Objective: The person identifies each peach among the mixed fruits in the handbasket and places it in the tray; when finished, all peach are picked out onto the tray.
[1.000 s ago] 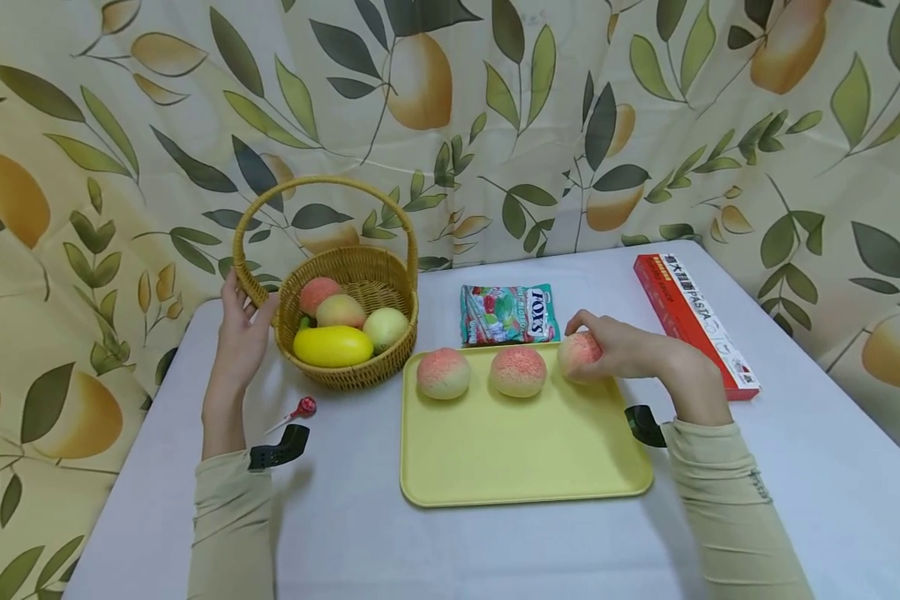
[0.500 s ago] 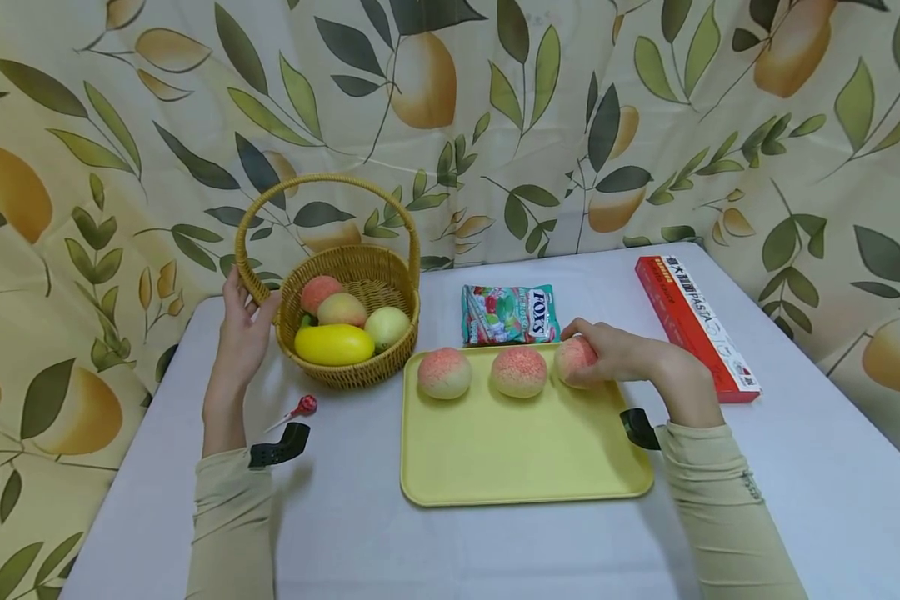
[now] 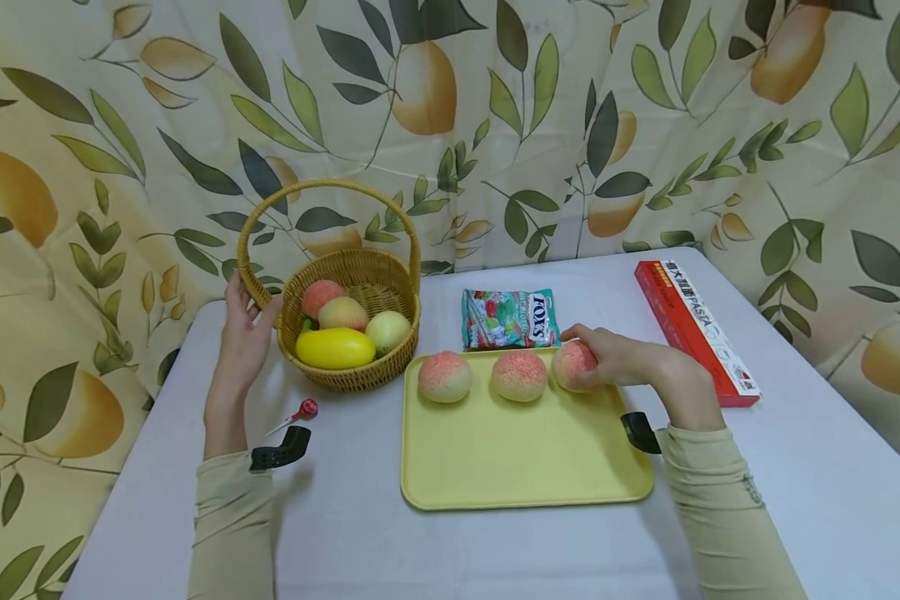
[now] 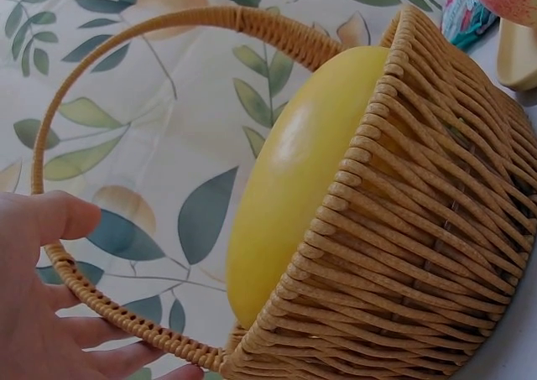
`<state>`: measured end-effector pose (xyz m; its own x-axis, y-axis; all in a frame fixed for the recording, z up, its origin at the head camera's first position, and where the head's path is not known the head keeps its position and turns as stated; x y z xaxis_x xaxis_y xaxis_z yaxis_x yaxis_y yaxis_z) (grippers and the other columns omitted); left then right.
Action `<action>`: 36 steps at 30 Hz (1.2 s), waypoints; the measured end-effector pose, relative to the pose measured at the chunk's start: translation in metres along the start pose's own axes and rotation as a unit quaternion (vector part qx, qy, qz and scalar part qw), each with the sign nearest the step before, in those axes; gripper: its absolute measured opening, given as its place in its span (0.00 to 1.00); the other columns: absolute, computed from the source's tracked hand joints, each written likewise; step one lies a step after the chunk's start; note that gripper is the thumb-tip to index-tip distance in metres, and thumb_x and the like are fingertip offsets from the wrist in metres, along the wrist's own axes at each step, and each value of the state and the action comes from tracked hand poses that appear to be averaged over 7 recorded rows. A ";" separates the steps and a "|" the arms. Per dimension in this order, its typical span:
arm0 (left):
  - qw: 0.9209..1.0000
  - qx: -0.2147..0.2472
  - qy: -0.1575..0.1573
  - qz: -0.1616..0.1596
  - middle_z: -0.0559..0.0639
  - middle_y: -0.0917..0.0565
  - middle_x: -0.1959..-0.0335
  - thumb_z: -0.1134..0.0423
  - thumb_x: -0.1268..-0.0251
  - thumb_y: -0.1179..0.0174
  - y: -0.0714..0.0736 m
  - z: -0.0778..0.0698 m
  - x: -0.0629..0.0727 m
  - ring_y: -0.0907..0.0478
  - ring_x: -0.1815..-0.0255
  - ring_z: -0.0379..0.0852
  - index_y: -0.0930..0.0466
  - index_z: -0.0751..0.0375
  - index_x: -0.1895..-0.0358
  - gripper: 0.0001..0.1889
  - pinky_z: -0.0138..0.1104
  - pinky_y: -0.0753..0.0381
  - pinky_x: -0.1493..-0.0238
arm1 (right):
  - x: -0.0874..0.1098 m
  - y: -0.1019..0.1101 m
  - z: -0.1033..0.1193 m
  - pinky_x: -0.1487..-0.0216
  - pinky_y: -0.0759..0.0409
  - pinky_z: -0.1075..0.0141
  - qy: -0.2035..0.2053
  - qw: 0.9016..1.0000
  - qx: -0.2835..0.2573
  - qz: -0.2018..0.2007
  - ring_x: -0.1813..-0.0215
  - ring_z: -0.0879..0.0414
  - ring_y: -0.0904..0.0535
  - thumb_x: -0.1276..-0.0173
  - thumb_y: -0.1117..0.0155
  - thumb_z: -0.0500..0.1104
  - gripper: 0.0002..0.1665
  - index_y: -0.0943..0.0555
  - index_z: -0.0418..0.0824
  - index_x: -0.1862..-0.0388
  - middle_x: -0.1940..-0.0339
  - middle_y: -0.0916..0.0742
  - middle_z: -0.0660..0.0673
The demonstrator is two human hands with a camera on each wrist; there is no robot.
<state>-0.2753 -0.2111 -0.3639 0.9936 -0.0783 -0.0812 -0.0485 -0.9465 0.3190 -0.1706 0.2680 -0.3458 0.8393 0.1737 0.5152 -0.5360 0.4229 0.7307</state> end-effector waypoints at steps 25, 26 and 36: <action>1.000 -0.007 -0.015 0.003 0.54 0.63 0.13 0.47 0.19 0.52 -0.004 0.002 0.001 0.53 0.14 0.64 0.76 0.45 0.16 0.45 0.62 0.47 0.19 | 0.017 -0.010 0.068 0.25 0.51 0.24 0.124 0.976 0.120 -0.131 0.17 0.28 0.56 0.35 0.28 0.44 0.51 0.44 0.50 0.18 0.17 0.44 0.31; 1.000 -0.008 -0.014 0.006 0.54 0.63 0.13 0.47 0.19 0.53 -0.005 0.002 0.001 0.53 0.14 0.64 0.76 0.45 0.16 0.44 0.62 0.47 0.19 | 0.016 -0.013 0.078 0.24 0.52 0.25 0.143 0.973 0.128 -0.128 0.16 0.29 0.56 0.34 0.28 0.45 0.51 0.44 0.51 0.17 0.17 0.44 0.33; 1.000 -0.003 0.000 -0.009 0.55 0.62 0.13 0.48 0.18 0.54 -0.004 -0.005 0.004 0.53 0.14 0.63 0.75 0.44 0.16 0.43 0.62 0.49 0.18 | -0.062 -0.007 0.212 0.15 0.44 0.47 0.276 0.944 0.178 0.019 0.15 0.45 0.45 0.20 0.48 0.61 0.43 0.50 0.56 0.15 0.15 0.41 0.43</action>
Point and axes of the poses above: each hand's wrist, its own x-axis away from the middle knuckle, its own y-axis out of the back of the hand, z = x × y, the point moved 2 cm from there along -x, towards the middle knuckle
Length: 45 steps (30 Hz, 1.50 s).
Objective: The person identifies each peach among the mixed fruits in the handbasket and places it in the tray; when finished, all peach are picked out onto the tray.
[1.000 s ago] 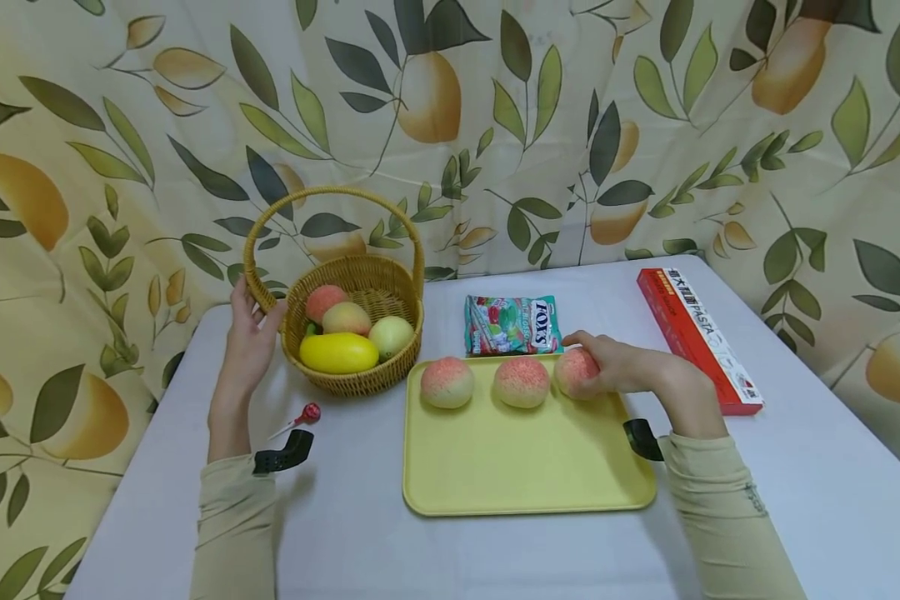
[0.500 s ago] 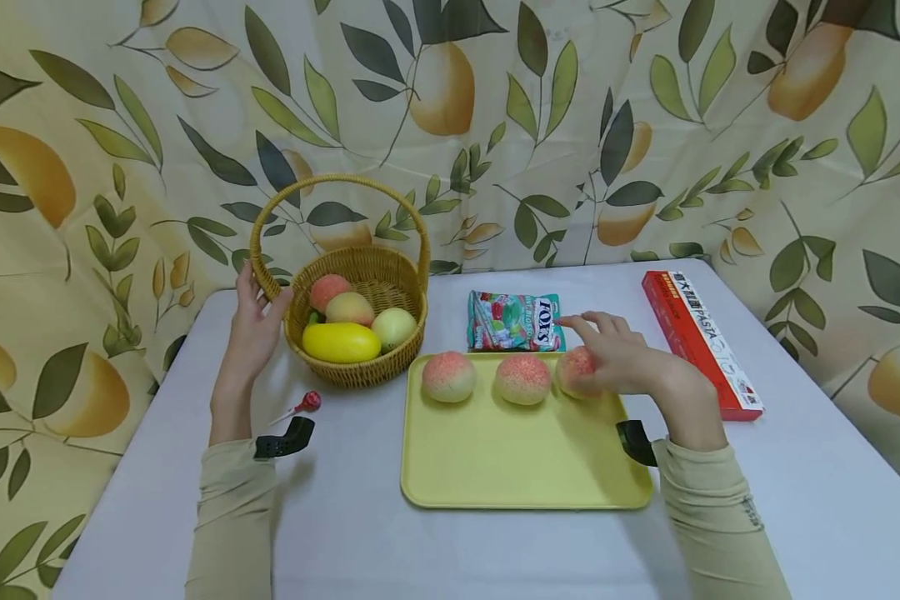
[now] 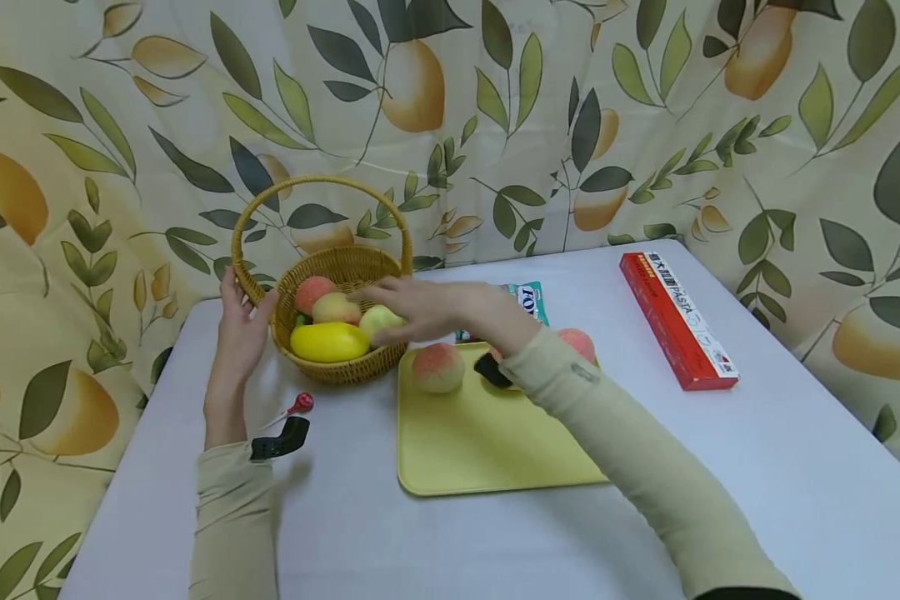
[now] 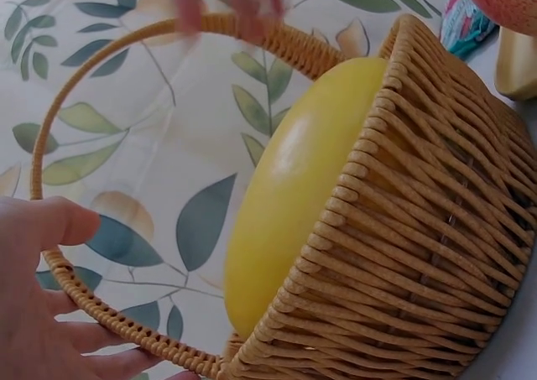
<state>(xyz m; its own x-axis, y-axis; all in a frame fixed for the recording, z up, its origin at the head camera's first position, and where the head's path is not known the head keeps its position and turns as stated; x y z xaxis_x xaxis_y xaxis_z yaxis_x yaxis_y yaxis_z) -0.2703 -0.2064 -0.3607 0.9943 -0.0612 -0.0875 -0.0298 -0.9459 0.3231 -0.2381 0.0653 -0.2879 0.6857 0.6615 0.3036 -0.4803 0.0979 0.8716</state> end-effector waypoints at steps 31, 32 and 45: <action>0.999 -0.008 -0.041 0.001 0.67 0.47 0.17 0.53 0.20 0.48 -0.080 -0.012 -0.019 0.38 0.22 0.65 0.67 0.51 0.16 0.42 0.59 0.39 0.20 | -0.135 -0.005 -0.058 0.48 0.15 0.54 -0.063 0.986 0.021 -0.151 0.39 0.43 0.30 0.31 0.32 0.48 0.33 0.36 0.50 0.31 0.35 0.32 0.39; 0.999 -0.009 -0.043 0.002 0.67 0.47 0.17 0.53 0.20 0.48 -0.081 -0.014 -0.020 0.38 0.22 0.66 0.68 0.51 0.16 0.43 0.59 0.39 0.20 | -0.128 0.000 -0.058 0.48 0.16 0.54 -0.053 0.986 0.021 -0.159 0.41 0.44 0.28 0.33 0.31 0.47 0.34 0.36 0.48 0.33 0.37 0.31 0.39; 0.998 0.002 -0.055 0.013 0.67 0.50 0.16 0.52 0.20 0.49 -0.089 -0.023 -0.029 0.46 0.17 0.64 0.70 0.52 0.16 0.44 0.58 0.46 0.17 | 0.027 0.008 -0.064 0.56 0.19 0.59 0.016 0.973 0.073 -0.219 0.52 0.51 0.21 0.46 0.22 0.46 0.32 0.22 0.49 0.41 0.47 0.19 0.48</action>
Point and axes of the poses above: each hand's wrist, its own x-axis away from the middle knuckle, its own y-axis out of the back of the hand, z = x × y, the point moved 2 cm from there along -x, towards the middle knuckle
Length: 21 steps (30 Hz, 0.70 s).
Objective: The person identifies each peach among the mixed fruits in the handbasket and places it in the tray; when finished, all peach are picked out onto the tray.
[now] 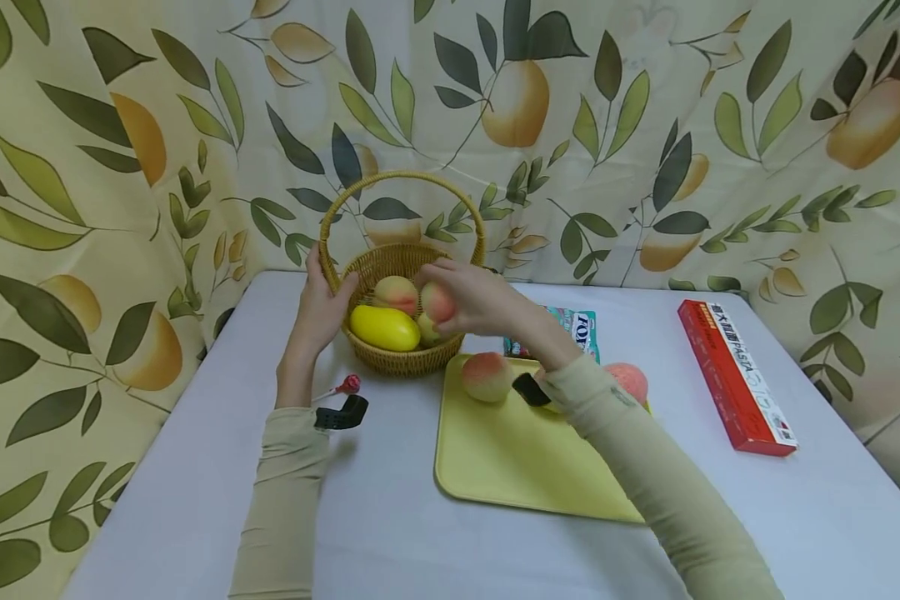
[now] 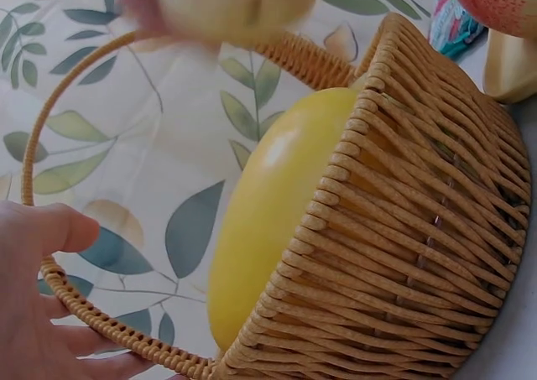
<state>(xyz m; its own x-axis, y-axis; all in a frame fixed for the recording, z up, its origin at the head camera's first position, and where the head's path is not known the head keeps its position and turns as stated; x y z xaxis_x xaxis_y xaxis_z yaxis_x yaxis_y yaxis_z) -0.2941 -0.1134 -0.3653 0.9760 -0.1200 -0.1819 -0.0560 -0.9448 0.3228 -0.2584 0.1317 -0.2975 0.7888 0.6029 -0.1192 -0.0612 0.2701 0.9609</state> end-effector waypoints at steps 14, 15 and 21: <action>1.000 -0.011 -0.011 0.006 0.57 0.54 0.14 0.52 0.20 0.50 0.006 -0.007 0.000 0.53 0.14 0.57 0.72 0.46 0.16 0.44 0.58 0.50 0.16 | 0.126 0.007 0.010 0.45 0.21 0.65 0.024 0.981 -0.179 0.074 0.47 0.66 0.21 0.37 0.28 0.52 0.17 0.18 0.67 0.50 0.49 0.17 0.65; 1.000 -0.011 -0.006 0.006 0.57 0.55 0.13 0.52 0.20 0.50 0.005 -0.006 0.001 0.54 0.13 0.56 0.72 0.45 0.16 0.44 0.58 0.51 0.16 | 0.127 0.007 0.009 0.47 0.21 0.65 0.028 0.979 -0.183 0.084 0.49 0.65 0.21 0.37 0.28 0.51 0.16 0.19 0.67 0.51 0.51 0.17 0.64; 1.000 -0.014 0.009 0.007 0.56 0.57 0.13 0.55 0.19 0.50 -0.002 0.000 0.005 0.56 0.13 0.58 0.71 0.46 0.16 0.43 0.59 0.55 0.15 | 0.139 0.001 0.015 0.53 0.23 0.67 0.002 0.980 -0.149 0.135 0.55 0.62 0.23 0.37 0.29 0.49 0.13 0.17 0.61 0.54 0.54 0.18 0.59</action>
Point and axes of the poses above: each hand's wrist, its own x-axis away from the middle knuckle, its own y-axis out of the back of the hand, z = x × y, the point moved 2 cm from there along -x, towards the middle knuckle
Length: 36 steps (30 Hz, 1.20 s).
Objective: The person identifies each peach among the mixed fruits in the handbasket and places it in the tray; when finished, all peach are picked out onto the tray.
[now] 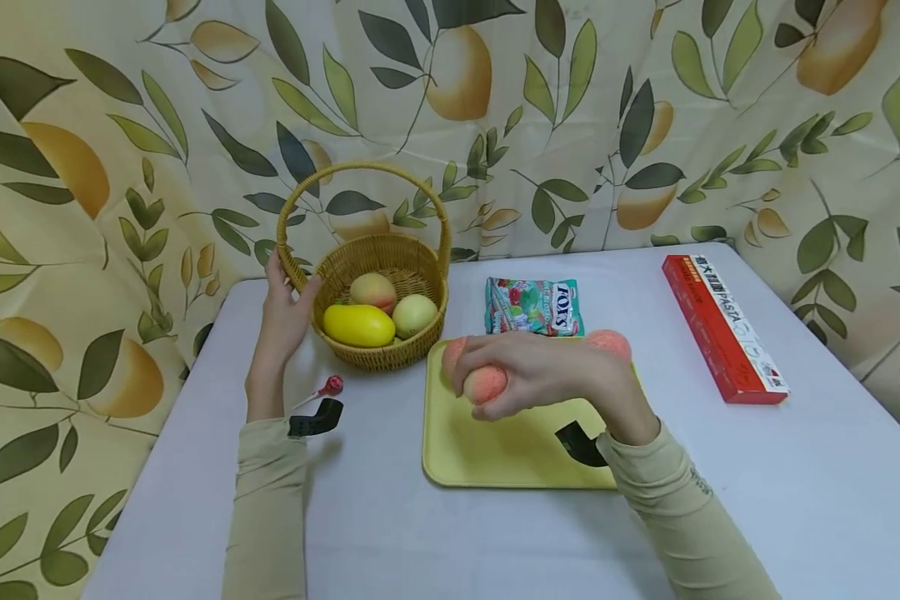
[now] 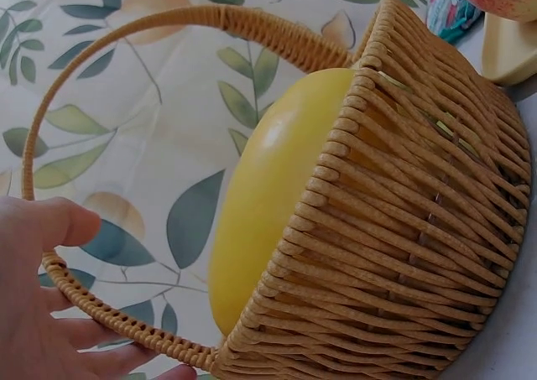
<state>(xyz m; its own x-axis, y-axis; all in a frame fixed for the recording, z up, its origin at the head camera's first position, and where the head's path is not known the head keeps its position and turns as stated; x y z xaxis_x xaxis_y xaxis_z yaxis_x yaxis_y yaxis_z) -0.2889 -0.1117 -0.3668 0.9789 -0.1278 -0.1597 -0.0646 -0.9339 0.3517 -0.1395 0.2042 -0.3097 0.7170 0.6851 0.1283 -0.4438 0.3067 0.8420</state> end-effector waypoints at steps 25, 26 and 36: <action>1.000 -0.009 -0.001 0.003 0.55 0.59 0.13 0.51 0.19 0.51 -0.003 0.000 0.004 0.54 0.13 0.60 0.72 0.42 0.16 0.42 0.61 0.51 0.17 | -0.024 -0.062 0.022 0.67 0.30 0.65 -0.208 0.967 0.106 0.097 0.67 0.56 0.26 0.42 0.22 0.49 0.21 0.27 0.53 0.60 0.60 0.25 0.52; 1.000 -0.007 0.000 0.003 0.55 0.59 0.13 0.51 0.19 0.51 -0.003 0.000 0.004 0.54 0.13 0.59 0.72 0.42 0.16 0.42 0.61 0.51 0.17 | -0.024 -0.062 0.022 0.67 0.30 0.65 -0.210 0.967 0.103 0.098 0.67 0.56 0.26 0.42 0.22 0.49 0.21 0.27 0.53 0.59 0.60 0.25 0.51; 1.000 -0.011 0.009 0.001 0.53 0.59 0.13 0.49 0.19 0.51 -0.002 -0.001 0.005 0.53 0.14 0.60 0.71 0.41 0.16 0.42 0.62 0.48 0.18 | -0.027 -0.062 0.022 0.66 0.29 0.64 -0.210 0.969 0.082 0.103 0.64 0.54 0.24 0.40 0.22 0.53 0.24 0.25 0.52 0.50 0.52 0.24 0.48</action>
<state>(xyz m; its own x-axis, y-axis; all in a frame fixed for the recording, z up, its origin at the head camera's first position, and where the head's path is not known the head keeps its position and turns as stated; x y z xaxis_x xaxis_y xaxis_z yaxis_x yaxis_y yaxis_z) -0.2841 -0.1105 -0.3672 0.9822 -0.1238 -0.1412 -0.0631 -0.9258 0.3728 -0.1192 0.1521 -0.3537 0.7929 0.3800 0.4764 -0.5346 0.0584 0.8431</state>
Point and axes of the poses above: each hand's wrist, its own x-axis away from the middle knuckle, its own y-axis out of the back of the hand, z = x × y, the point moved 2 cm from there along -x, towards the middle knuckle
